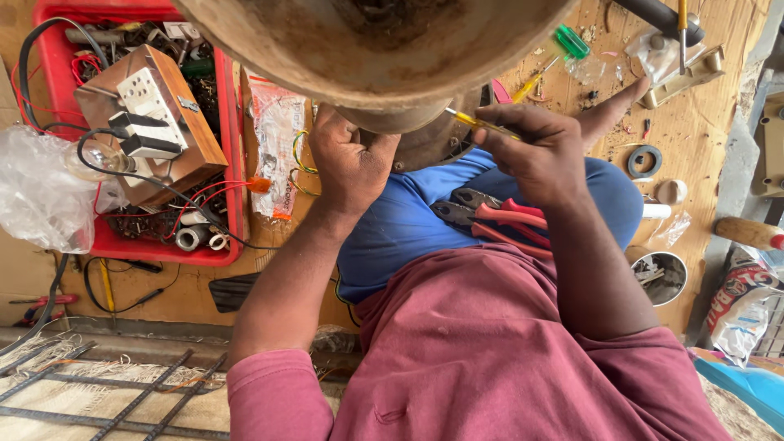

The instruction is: The person sits on the floor and repairs a metal electrical fixture, likely a ceiling fan base. They use a screwdriver to tighten screws on the fixture's base and manipulate wires with pliers. The person also picks up a wire from a red bin and works on connecting it to the fixture.

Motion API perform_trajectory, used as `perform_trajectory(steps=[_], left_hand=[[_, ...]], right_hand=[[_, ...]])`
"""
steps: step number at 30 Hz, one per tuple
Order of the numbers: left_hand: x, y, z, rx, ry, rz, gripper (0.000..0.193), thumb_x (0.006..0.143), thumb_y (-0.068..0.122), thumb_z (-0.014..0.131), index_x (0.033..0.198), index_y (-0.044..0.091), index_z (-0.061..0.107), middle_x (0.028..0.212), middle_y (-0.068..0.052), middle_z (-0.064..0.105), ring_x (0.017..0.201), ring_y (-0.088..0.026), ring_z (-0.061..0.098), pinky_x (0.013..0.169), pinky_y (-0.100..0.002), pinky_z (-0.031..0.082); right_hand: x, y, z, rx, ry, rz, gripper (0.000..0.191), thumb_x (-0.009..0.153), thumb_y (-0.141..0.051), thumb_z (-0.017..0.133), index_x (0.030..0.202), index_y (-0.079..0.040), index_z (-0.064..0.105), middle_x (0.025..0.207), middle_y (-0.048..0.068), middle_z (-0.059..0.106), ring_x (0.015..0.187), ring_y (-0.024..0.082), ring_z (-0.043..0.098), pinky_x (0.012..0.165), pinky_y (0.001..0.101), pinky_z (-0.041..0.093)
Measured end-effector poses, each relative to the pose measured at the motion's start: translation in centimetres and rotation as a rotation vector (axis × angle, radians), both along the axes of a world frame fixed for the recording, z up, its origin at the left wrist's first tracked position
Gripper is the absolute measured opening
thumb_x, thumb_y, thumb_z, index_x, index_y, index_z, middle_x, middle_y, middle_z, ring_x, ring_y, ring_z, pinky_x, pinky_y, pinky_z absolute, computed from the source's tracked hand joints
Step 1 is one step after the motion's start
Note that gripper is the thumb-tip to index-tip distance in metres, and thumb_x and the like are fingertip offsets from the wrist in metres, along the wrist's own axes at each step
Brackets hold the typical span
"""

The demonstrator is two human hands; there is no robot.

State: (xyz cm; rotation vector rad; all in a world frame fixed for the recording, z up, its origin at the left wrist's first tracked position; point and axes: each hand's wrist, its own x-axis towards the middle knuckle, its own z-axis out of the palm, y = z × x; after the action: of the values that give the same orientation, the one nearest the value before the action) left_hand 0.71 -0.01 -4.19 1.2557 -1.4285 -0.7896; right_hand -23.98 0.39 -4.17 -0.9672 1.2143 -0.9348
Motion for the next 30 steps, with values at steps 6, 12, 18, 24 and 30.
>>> perform_trajectory(steps=[6, 12, 18, 24, 30], left_hand=[[-0.1, -0.1, -0.6, -0.023, 0.09, -0.031, 0.021, 0.095, 0.003, 0.081, 0.112, -0.001, 0.07, 0.118, -0.009, 0.064, 0.107, -0.016, 0.07, 0.089, -0.029, 0.061], [-0.3, -0.1, -0.5, -0.044, 0.086, -0.031, 0.023, 0.096, 0.004, 0.081, 0.114, -0.001, 0.068, 0.118, -0.008, 0.065, 0.108, -0.013, 0.069, 0.09, -0.028, 0.06], [-0.5, -0.1, -0.6, 0.055, 0.129, -0.001, 0.02, 0.094, 0.005, 0.08, 0.108, -0.002, 0.068, 0.109, -0.007, 0.068, 0.091, -0.011, 0.068, 0.074, -0.025, 0.058], [-0.5, -0.2, -0.5, -0.057, 0.033, 0.007, 0.016, 0.096, 0.003, 0.078, 0.109, 0.0, 0.069, 0.111, -0.008, 0.069, 0.098, -0.015, 0.071, 0.083, -0.029, 0.06], [-0.7, -0.3, -0.2, -0.045, -0.003, 0.032, 0.015, 0.098, 0.003, 0.078, 0.11, 0.0, 0.069, 0.113, -0.008, 0.067, 0.098, -0.015, 0.068, 0.083, -0.029, 0.058]], right_hand=[[0.9, -0.2, 0.2, -0.001, 0.031, 0.009, 0.03, 0.094, -0.01, 0.08, 0.121, 0.0, 0.074, 0.079, -0.003, 0.065, 0.063, 0.002, 0.054, 0.055, 0.0183, 0.043], [1.2, -0.5, 0.4, 0.032, -0.023, 0.007, 0.029, 0.095, -0.01, 0.078, 0.122, 0.001, 0.074, 0.075, -0.003, 0.063, 0.059, 0.003, 0.051, 0.052, 0.0188, 0.04], [1.6, -0.5, 1.5, 0.135, -0.137, -0.021, 0.028, 0.097, -0.01, 0.074, 0.12, 0.004, 0.071, 0.082, 0.002, 0.068, 0.057, 0.005, 0.053, 0.048, 0.0197, 0.039], [1.3, -0.9, 2.1, 0.163, -0.168, -0.045, 0.027, 0.097, -0.009, 0.074, 0.119, 0.005, 0.07, 0.086, 0.004, 0.069, 0.059, 0.007, 0.056, 0.049, 0.0204, 0.041], [0.7, -2.3, 1.8, 0.249, -0.231, -0.043, 0.026, 0.098, -0.011, 0.075, 0.117, 0.006, 0.07, 0.084, 0.005, 0.068, 0.058, 0.006, 0.054, 0.048, 0.0208, 0.038]])
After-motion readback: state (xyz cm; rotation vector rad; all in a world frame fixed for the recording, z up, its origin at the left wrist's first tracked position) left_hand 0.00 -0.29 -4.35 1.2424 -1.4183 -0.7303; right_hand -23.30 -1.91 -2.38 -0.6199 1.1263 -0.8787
